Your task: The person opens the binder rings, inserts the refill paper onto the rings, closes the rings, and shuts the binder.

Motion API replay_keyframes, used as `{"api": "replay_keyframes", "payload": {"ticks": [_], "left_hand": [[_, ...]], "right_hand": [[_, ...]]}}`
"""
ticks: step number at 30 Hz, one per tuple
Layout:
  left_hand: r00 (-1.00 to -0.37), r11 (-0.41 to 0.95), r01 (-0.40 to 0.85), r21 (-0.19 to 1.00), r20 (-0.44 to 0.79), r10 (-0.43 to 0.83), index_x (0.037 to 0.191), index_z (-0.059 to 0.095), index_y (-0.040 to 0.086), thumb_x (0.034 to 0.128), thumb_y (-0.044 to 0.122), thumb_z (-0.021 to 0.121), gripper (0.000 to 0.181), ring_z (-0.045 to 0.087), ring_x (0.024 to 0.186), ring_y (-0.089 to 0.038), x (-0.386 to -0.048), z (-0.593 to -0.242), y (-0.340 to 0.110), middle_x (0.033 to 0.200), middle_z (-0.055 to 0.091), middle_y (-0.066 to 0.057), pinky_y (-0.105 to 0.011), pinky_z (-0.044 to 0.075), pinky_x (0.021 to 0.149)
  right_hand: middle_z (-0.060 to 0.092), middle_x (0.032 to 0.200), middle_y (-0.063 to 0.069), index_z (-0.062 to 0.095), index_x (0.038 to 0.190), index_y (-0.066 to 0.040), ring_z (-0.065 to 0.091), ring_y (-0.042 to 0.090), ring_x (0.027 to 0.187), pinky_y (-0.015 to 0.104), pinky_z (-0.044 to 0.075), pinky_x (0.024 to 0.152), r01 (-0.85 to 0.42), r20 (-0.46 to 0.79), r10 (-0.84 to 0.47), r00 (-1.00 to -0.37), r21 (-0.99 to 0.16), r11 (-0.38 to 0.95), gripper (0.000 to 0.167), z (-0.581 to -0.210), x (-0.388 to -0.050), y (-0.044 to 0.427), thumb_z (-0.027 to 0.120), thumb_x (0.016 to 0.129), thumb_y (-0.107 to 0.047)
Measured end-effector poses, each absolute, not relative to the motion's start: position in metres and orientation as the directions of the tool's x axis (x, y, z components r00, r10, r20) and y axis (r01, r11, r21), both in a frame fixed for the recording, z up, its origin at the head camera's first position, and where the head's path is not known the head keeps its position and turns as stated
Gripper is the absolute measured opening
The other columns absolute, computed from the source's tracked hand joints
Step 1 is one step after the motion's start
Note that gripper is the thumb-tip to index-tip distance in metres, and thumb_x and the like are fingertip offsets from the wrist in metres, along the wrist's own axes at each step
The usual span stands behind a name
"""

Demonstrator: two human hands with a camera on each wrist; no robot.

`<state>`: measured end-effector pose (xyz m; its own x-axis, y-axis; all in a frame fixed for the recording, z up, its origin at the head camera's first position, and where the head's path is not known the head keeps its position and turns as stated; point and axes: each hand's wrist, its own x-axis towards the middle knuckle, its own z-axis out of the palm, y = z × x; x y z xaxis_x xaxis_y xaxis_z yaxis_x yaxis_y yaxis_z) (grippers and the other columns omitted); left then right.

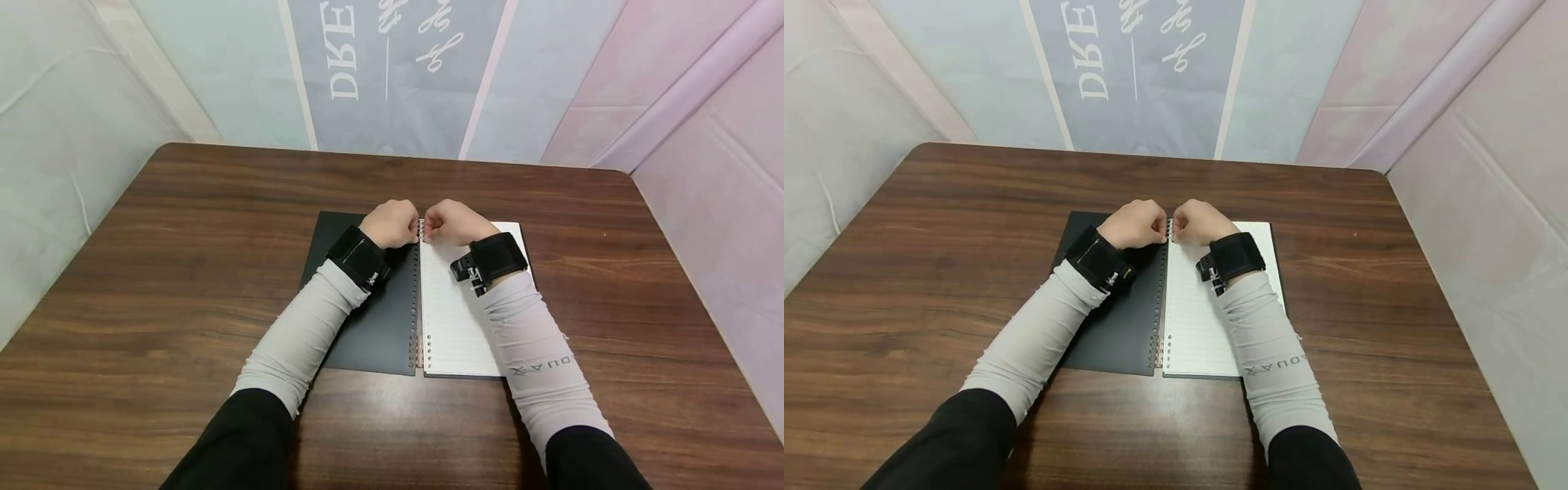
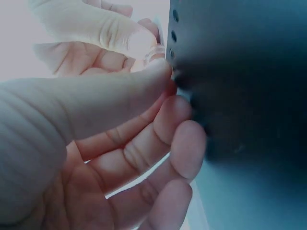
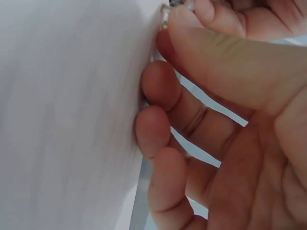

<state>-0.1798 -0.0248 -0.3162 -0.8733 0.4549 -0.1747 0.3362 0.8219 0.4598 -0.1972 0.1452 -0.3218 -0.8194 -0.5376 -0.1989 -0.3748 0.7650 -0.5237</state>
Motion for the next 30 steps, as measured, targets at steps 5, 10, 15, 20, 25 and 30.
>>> {"api": "replay_keyframes", "payload": {"ticks": [5, 10, 15, 20, 25, 30], "left_hand": [[-0.847, 0.818, 0.398, 0.415, -0.178, 0.502, 0.073, 0.054, 0.013, 0.0966, 0.014, 0.064, 0.026, 0.047, 0.066, -0.016, -0.182, -0.315, -0.025, 0.069, 0.047, 0.001, -0.028, 0.038, 0.066], [-0.817, 0.805, 0.468, 0.363, -0.169, 0.551, 0.078, 0.054, 0.012, 0.0975, 0.014, 0.062, 0.022, 0.049, 0.070, -0.015, -0.182, -0.314, -0.027, 0.073, 0.048, 0.001, -0.029, 0.040, 0.070], [-0.822, 0.798, 0.451, 0.400, -0.161, 0.546, 0.080, 0.056, 0.011, 0.0967, 0.014, 0.063, 0.018, 0.049, 0.070, -0.016, -0.183, -0.315, -0.029, 0.074, 0.049, 0.001, -0.029, 0.040, 0.070], [-0.824, 0.799, 0.404, 0.446, -0.201, 0.529, 0.086, 0.063, 0.010, 0.0952, 0.016, 0.065, 0.011, 0.053, 0.073, -0.017, -0.180, -0.316, -0.033, 0.081, 0.057, 0.000, -0.029, 0.043, 0.070], [-0.817, 0.791, 0.397, 0.466, -0.212, 0.536, 0.092, 0.068, 0.011, 0.0961, 0.019, 0.064, 0.010, 0.056, 0.078, -0.018, -0.174, -0.309, -0.036, 0.088, 0.064, -0.002, -0.031, 0.045, 0.074], [-0.824, 0.790, 0.399, 0.466, -0.196, 0.532, 0.096, 0.070, 0.011, 0.0970, 0.025, 0.063, 0.015, 0.059, 0.079, -0.017, -0.168, -0.300, -0.043, 0.091, 0.066, -0.002, -0.032, 0.047, 0.074]], "right_hand": [[0.053, 0.072, 0.003, 0.064, 0.083, -0.003, 0.047, 0.019, 0.070, 0.030, 0.037, 0.068, -0.406, -0.176, -0.553, -0.814, -0.509, 0.759, 0.009, -0.319, -0.195, 0.145, 0.066, 0.091, 0.000], [0.056, 0.079, 0.006, 0.062, 0.084, -0.004, 0.050, 0.022, 0.076, 0.033, 0.039, 0.073, -0.453, -0.162, -0.579, -0.799, -0.471, 0.757, 0.010, -0.317, -0.194, 0.144, 0.066, 0.092, -0.002], [0.058, 0.080, 0.008, 0.064, 0.086, -0.003, 0.051, 0.023, 0.078, 0.033, 0.039, 0.073, -0.440, -0.154, -0.573, -0.805, -0.493, 0.750, 0.007, -0.317, -0.195, 0.146, 0.065, 0.093, -0.001], [0.062, 0.085, 0.010, 0.067, 0.090, -0.002, 0.053, 0.024, 0.081, 0.035, 0.041, 0.077, -0.394, -0.177, -0.545, -0.820, -0.517, 0.760, 0.006, -0.319, -0.192, 0.150, 0.063, 0.094, 0.000], [0.065, 0.090, 0.013, 0.068, 0.094, -0.002, 0.055, 0.025, 0.085, 0.037, 0.043, 0.080, -0.380, -0.182, -0.535, -0.825, -0.523, 0.763, 0.006, -0.319, -0.187, 0.155, 0.062, 0.095, -0.003], [0.068, 0.098, 0.015, 0.068, 0.099, -0.003, 0.058, 0.027, 0.090, 0.041, 0.046, 0.083, -0.383, -0.167, -0.531, -0.831, -0.520, 0.763, 0.009, -0.312, -0.183, 0.162, 0.060, 0.097, -0.005]]}}
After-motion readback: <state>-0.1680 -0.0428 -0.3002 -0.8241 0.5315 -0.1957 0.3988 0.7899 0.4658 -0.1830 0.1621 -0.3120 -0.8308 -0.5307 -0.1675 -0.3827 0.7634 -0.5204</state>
